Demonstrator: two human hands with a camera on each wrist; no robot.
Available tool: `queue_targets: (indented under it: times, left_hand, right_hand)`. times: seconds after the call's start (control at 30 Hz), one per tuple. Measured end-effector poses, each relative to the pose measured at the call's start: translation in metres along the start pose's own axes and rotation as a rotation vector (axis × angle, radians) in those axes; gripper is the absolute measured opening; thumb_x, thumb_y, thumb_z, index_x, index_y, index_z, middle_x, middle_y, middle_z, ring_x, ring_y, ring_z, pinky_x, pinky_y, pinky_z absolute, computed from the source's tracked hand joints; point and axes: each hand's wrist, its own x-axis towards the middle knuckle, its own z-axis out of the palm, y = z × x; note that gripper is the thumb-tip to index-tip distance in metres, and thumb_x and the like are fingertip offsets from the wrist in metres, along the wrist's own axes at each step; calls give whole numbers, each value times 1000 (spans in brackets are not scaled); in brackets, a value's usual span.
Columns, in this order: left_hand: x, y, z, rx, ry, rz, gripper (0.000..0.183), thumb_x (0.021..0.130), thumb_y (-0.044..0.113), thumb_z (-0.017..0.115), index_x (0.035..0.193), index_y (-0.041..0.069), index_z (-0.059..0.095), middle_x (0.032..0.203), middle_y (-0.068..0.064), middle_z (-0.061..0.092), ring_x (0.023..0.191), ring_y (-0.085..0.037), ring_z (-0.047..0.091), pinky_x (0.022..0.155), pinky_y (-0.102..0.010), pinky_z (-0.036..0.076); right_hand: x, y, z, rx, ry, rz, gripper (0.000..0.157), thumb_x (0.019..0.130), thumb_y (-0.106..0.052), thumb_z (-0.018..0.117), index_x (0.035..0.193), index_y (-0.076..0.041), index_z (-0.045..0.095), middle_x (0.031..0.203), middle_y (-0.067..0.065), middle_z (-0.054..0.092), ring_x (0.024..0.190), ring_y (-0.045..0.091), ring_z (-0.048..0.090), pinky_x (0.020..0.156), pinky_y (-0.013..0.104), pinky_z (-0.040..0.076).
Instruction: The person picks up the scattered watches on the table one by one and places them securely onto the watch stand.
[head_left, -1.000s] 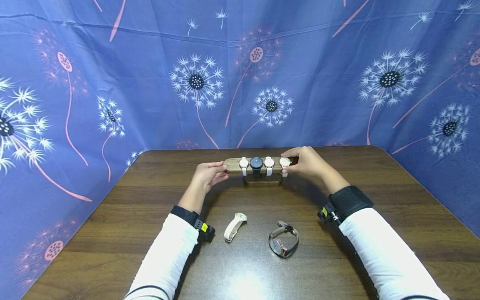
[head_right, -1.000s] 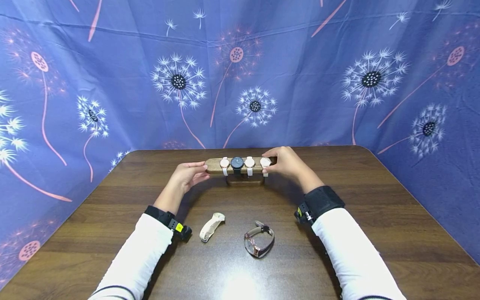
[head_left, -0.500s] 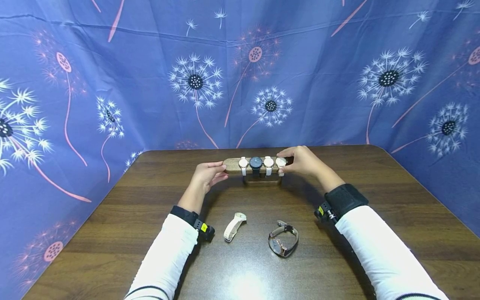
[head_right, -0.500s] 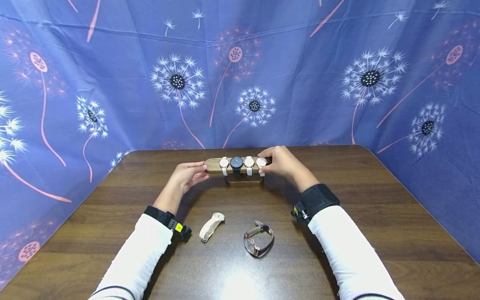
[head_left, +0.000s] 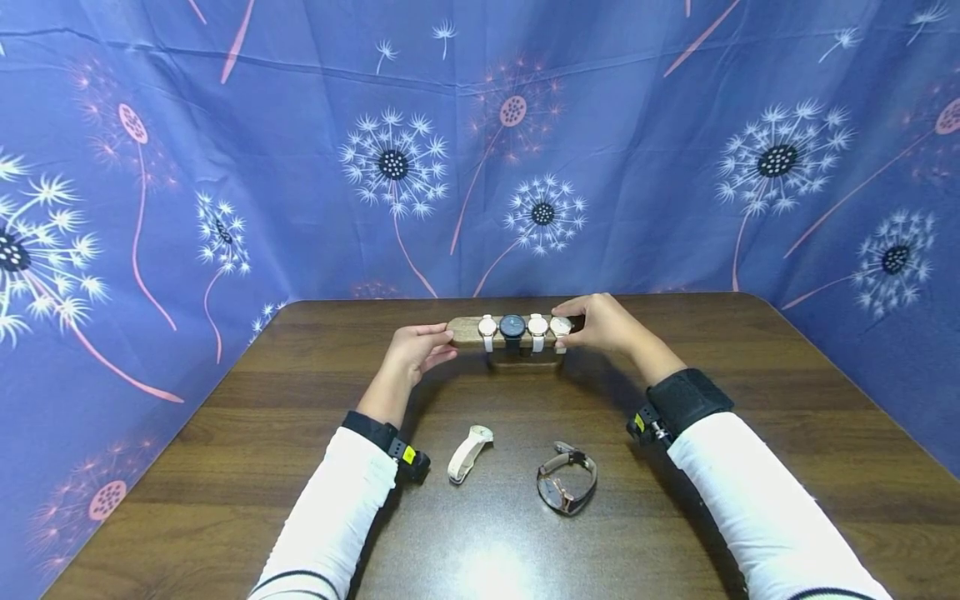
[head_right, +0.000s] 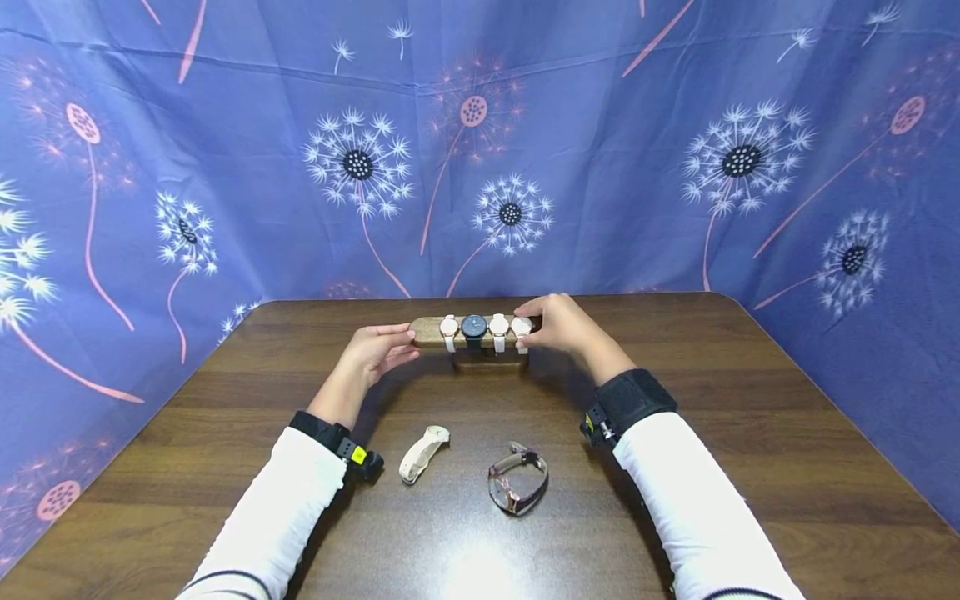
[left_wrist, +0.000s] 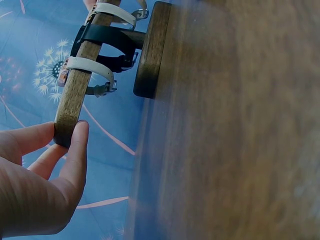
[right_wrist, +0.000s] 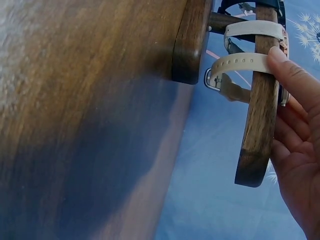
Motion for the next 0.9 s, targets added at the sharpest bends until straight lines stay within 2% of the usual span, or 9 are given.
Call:
queue_targets:
  times: [0.2, 0.3, 0.43, 0.53, 0.6, 0.7, 0.8, 0.9]
  left_hand:
    - [-2, -1, 0, -3, -7, 1, 34, 89, -5, 66, 122, -8, 61, 102, -19, 66, 66, -16, 68, 72, -28, 59]
    - [-2, -1, 0, 0, -18, 2, 34, 89, -5, 66, 123, -8, 61, 98, -17, 66, 66, -16, 68, 71, -28, 59]
    - [-3, 0, -4, 14, -37, 9, 36, 90, -4, 66, 125, -8, 60, 87, -13, 68, 66, -18, 69, 70, -29, 59]
    - [-4, 3, -7, 71, -50, 26, 36, 90, -2, 66, 125, -7, 59, 91, -17, 70, 75, -25, 72, 75, -33, 59]
    - [-7, 5, -10, 169, -45, 64, 37, 90, 1, 67, 125, -7, 59, 101, -18, 69, 88, -30, 71, 80, -35, 58]
    - [-12, 10, -12, 412, -12, 170, 37, 89, 9, 71, 122, -5, 61, 112, -18, 65, 101, -33, 66, 82, -37, 57]
    - [-21, 17, -12, 680, -7, 280, 31, 87, 17, 75, 111, -1, 67, 108, -14, 66, 97, -30, 66, 76, -38, 59]
    - [-32, 24, -11, 904, -100, 374, 28, 84, 21, 78, 103, 2, 71, 96, -10, 70, 86, -26, 68, 73, -36, 58]
  right_hand:
    - [-3, 0, 2, -23, 16, -23, 55, 74, -18, 87, 121, 2, 67, 123, 18, 64, 117, 36, 58, 95, 50, 48]
    - [-4, 0, 3, -32, 22, -40, 55, 74, -17, 86, 122, 3, 66, 122, 18, 65, 115, 35, 59, 95, 49, 49]
    - [-7, -1, -1, -26, 24, -65, 61, 74, -17, 87, 126, 2, 63, 127, 19, 62, 120, 36, 55, 100, 49, 45]
    - [-12, -5, -7, -11, 34, -66, 64, 74, -17, 86, 131, 0, 60, 133, 19, 58, 126, 37, 50, 105, 51, 39]
    - [-17, -10, -11, 9, 49, -62, 65, 74, -16, 86, 132, -1, 59, 135, 18, 56, 127, 38, 48, 107, 52, 37]
    - [-26, -15, -15, 58, 63, -65, 63, 75, -14, 85, 131, 0, 60, 136, 18, 56, 127, 37, 49, 107, 52, 38]
    - [-37, -20, -15, 111, 61, -76, 60, 76, -14, 84, 130, 1, 60, 136, 17, 55, 124, 37, 51, 104, 52, 41]
    - [-47, -23, -14, 119, 47, -97, 58, 77, -16, 84, 129, -1, 61, 135, 16, 56, 122, 36, 54, 100, 52, 45]
